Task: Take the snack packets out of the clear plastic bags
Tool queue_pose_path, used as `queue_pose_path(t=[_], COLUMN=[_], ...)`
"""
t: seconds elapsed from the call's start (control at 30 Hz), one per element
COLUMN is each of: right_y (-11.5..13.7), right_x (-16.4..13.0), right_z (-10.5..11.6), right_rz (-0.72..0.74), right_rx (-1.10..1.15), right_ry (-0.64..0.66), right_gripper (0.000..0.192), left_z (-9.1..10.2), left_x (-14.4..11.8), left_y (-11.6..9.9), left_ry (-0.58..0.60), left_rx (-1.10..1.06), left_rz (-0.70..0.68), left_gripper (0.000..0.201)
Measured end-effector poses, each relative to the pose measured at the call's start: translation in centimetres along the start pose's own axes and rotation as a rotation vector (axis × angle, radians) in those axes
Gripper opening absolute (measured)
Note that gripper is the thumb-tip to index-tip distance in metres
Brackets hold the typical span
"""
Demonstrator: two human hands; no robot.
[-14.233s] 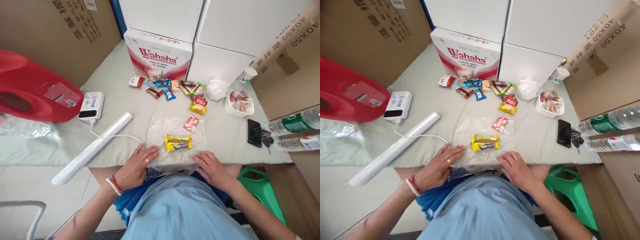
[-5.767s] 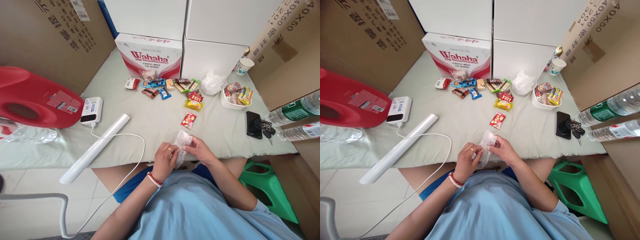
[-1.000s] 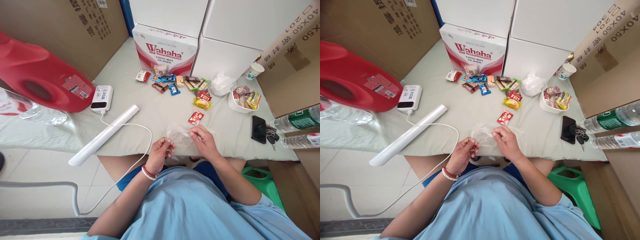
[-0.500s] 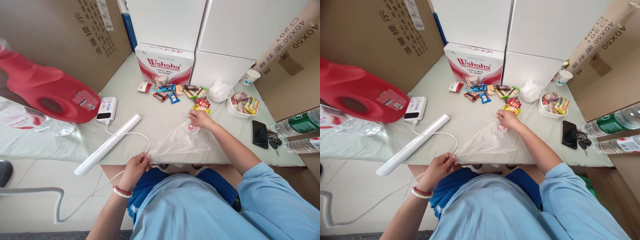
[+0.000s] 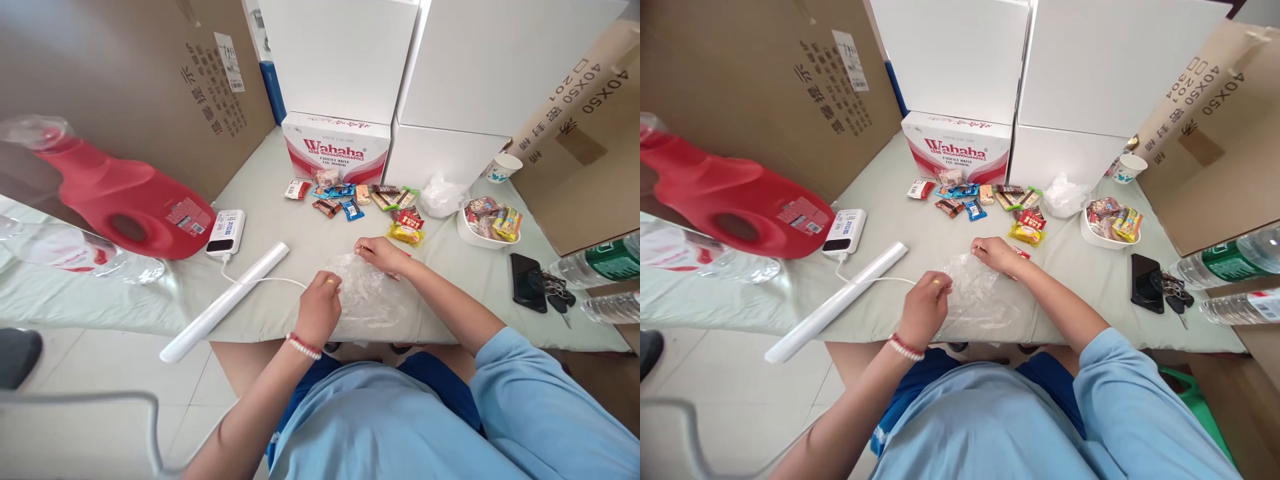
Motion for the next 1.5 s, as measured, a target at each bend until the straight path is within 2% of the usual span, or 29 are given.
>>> queue_pose_path(t=[0.07,0.13,0.2,0.27,0.3,0.37,0.43,0.47,0.53,0.6,0.67,0.77,0.83,0.87,0.97,1.03,1.1,1.17,1.23,1.33,1.4,1.47,1.5], right_y=[-0.4,-1.7,-3.5,-4.2,-3.9,-2.1,-0.4,-0.3,-1.9,-4.8,-7.5,-9.3,-8.5,-7.8,-5.7,-5.4,-5.8,-6.7,-7.9,-10.2,-11.3,-10.8,-9.6], right_x=[0.7,1.0,0.0,-2.6,-4.2,-7.4,-10.4,-11.8,-14.0,-16.0,-17.7,-18.8,-17.9,-16.8,-13.0,-11.0,-10.2,-10.9,-13.1,-17.7,-20.2,-21.5,-21.7], right_z=[0.2,2.2,5.5,8.1,8.5,7.4,4.4,2.9,0.7,0.2,1.4,4.7,6.3,6.5,5.0,3.8,3.5,3.9,4.9,6.4,7.4,8.6,9.2], right_rz=[0.026,-0.013,-0.112,-0.159,-0.141,-0.033,0.039,0.017,-0.132,-0.305,-0.398,-0.379,-0.269,-0.193,-0.008,0.002,-0.052,-0.128,-0.202,-0.307,-0.383,-0.371,-0.321], right_rx=[0.034,0.03,0.017,0.049,0.071,0.078,-0.025,-0.069,-0.065,0.042,0.153,0.097,-0.065,-0.146,-0.296,-0.336,-0.36,-0.384,-0.412,-0.46,-0.484,-0.489,-0.487], right_ry=[0.043,-0.043,-0.25,-0.437,-0.486,-0.488,-0.414,-0.403,-0.432,-0.525,-0.637,-0.717,-0.649,-0.578,-0.294,-0.145,-0.085,-0.136,-0.271,-0.485,-0.56,-0.624,-0.665], right_gripper=[0.024,0.022,0.025,0.037,0.046,0.067,0.094,0.096,0.073,0.053,0.049,0.038,0.028,0.031,0.057,0.065,0.058,0.044,0.033,0.028,0.026,0.027,0.027], left_z=[-3.3,-5.9,-7.4,-8.1,-8.3,-8.7,-9.0,-9.2,-9.2,-8.7,-7.7,-6.0,-5.2,-5.1,-6.3,-7.2,-7.6,-7.8,-7.9,-8.2,-8.4,-8.6,-8.7], left_x=[1.2,1.2,0.4,-0.4,-0.8,-1.3,-1.5,-1.6,-1.7,-1.7,-1.6,-0.6,0.5,0.9,1.4,1.3,0.7,-0.3,-1.4,-2.3,-2.2,-1.9,-1.7], left_y=[0.5,0.2,0.0,0.3,0.4,0.6,0.5,0.4,0.2,0.0,-0.2,-0.5,-0.8,-1.0,-0.9,0.1,1.3,2.0,2.0,1.2,0.6,0.1,-0.1], left_ry=[0.174,0.274,0.293,0.251,0.222,0.174,0.155,0.156,0.168,0.179,0.192,0.183,0.164,0.169,0.262,0.31,0.312,0.29,0.267,0.227,0.191,0.161,0.152], left_rx=[0.161,0.242,0.252,0.24,0.238,0.249,0.269,0.277,0.292,0.303,0.296,0.275,0.271,0.271,0.287,0.328,0.381,0.429,0.464,0.48,0.47,0.457,0.451], left_rz=[-0.056,-0.207,-0.297,-0.268,-0.233,-0.155,-0.081,-0.05,-0.005,0.017,0.018,-0.02,-0.093,-0.147,-0.29,-0.292,-0.244,-0.201,-0.155,-0.043,0.034,0.089,0.105], left_gripper=[0.034,0.031,0.03,0.033,0.035,0.039,0.042,0.044,0.047,0.05,0.049,0.038,0.037,0.036,0.034,0.041,0.049,0.053,0.054,0.055,0.055,0.055,0.055])
Point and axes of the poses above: each hand's wrist, its own x-axis towards the middle knuckle, its own z-axis out of the back of the hand, y = z × x, the point moved 8 cm from there along x, towards the middle knuckle, and after that the axes turned 4 degrees about z, right-handed, at the moved point
